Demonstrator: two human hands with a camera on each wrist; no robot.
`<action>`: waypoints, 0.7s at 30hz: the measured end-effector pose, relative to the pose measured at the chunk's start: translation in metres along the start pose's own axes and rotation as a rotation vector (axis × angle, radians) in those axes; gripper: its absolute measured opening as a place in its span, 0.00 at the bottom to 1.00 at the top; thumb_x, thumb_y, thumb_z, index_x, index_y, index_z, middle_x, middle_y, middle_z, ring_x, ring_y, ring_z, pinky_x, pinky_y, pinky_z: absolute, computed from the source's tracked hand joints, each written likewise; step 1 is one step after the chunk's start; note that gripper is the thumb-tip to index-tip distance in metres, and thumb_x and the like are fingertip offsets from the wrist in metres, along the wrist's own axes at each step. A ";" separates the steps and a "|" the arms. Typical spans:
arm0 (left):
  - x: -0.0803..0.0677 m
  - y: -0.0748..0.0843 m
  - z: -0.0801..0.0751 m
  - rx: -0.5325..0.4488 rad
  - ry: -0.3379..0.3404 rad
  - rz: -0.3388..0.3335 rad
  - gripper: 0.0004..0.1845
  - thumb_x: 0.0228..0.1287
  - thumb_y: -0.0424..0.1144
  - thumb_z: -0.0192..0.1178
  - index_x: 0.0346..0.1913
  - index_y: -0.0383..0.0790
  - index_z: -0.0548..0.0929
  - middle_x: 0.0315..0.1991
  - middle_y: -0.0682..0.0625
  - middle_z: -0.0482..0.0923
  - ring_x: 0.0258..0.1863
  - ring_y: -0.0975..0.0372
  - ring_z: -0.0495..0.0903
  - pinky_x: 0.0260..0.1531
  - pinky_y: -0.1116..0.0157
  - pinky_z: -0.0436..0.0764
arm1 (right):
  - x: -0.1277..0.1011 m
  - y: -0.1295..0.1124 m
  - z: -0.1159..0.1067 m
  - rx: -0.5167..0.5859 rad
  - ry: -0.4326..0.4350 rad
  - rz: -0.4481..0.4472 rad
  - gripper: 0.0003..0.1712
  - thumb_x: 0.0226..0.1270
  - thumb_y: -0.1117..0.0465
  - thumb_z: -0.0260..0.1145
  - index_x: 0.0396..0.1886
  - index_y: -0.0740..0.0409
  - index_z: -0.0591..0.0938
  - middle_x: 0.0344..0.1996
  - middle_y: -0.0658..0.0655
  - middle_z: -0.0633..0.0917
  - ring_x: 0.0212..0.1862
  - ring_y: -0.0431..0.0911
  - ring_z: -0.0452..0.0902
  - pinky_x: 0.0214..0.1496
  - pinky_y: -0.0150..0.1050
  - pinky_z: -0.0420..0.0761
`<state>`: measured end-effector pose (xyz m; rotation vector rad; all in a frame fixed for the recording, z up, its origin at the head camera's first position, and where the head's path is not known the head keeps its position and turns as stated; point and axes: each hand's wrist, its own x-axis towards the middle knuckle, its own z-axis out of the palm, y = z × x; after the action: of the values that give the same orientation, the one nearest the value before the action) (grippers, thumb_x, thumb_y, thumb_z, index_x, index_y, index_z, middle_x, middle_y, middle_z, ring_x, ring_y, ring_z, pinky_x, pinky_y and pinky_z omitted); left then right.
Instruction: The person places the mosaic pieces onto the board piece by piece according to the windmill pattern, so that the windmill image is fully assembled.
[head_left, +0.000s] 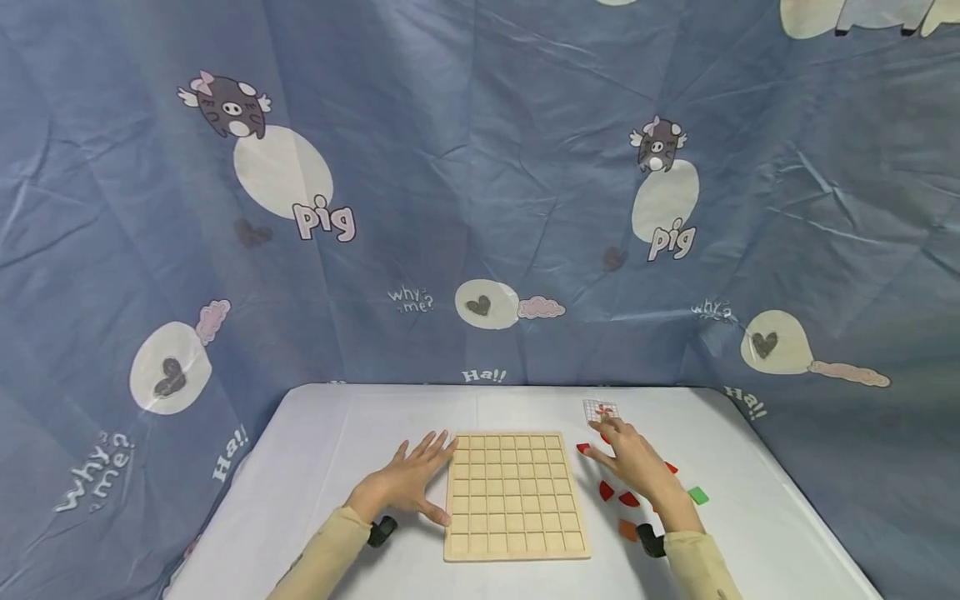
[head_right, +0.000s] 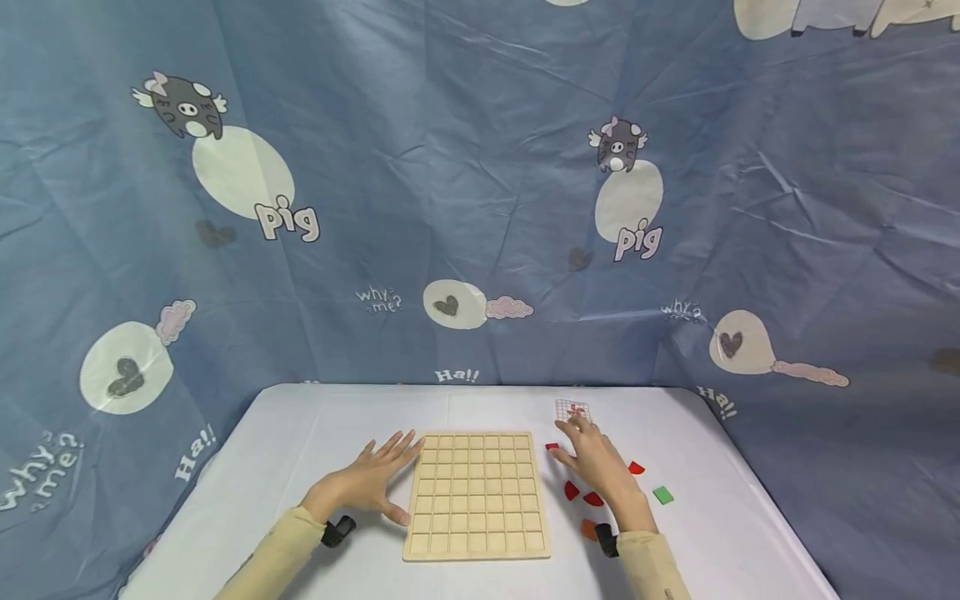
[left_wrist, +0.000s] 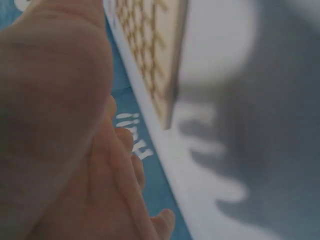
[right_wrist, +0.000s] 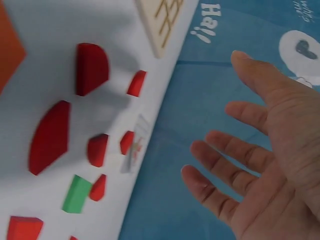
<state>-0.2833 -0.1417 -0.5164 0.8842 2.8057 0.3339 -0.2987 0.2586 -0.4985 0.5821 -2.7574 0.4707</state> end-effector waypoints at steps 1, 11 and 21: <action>0.000 0.000 0.003 -0.002 -0.004 0.001 0.67 0.30 0.71 0.61 0.72 0.44 0.41 0.72 0.42 0.35 0.70 0.48 0.36 0.63 0.38 0.38 | 0.001 0.001 0.002 0.007 -0.012 0.009 0.31 0.56 0.47 0.66 0.56 0.58 0.75 0.53 0.64 0.75 0.53 0.58 0.71 0.51 0.55 0.74; -0.001 -0.003 0.028 -0.071 -0.055 0.008 0.69 0.27 0.74 0.60 0.72 0.42 0.42 0.72 0.44 0.37 0.71 0.50 0.37 0.63 0.40 0.33 | 0.004 0.015 0.028 0.051 -0.129 0.085 0.26 0.57 0.54 0.66 0.55 0.58 0.76 0.54 0.63 0.74 0.53 0.55 0.73 0.51 0.51 0.75; 0.001 -0.005 0.034 -0.069 -0.033 -0.006 0.70 0.24 0.75 0.59 0.72 0.42 0.41 0.73 0.46 0.37 0.71 0.51 0.38 0.63 0.40 0.33 | 0.012 0.017 0.037 0.089 -0.122 0.089 0.20 0.57 0.60 0.66 0.50 0.62 0.79 0.46 0.58 0.78 0.46 0.51 0.77 0.47 0.47 0.78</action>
<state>-0.2786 -0.1394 -0.5507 0.8585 2.7488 0.4086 -0.3238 0.2555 -0.5325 0.5271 -2.8998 0.5995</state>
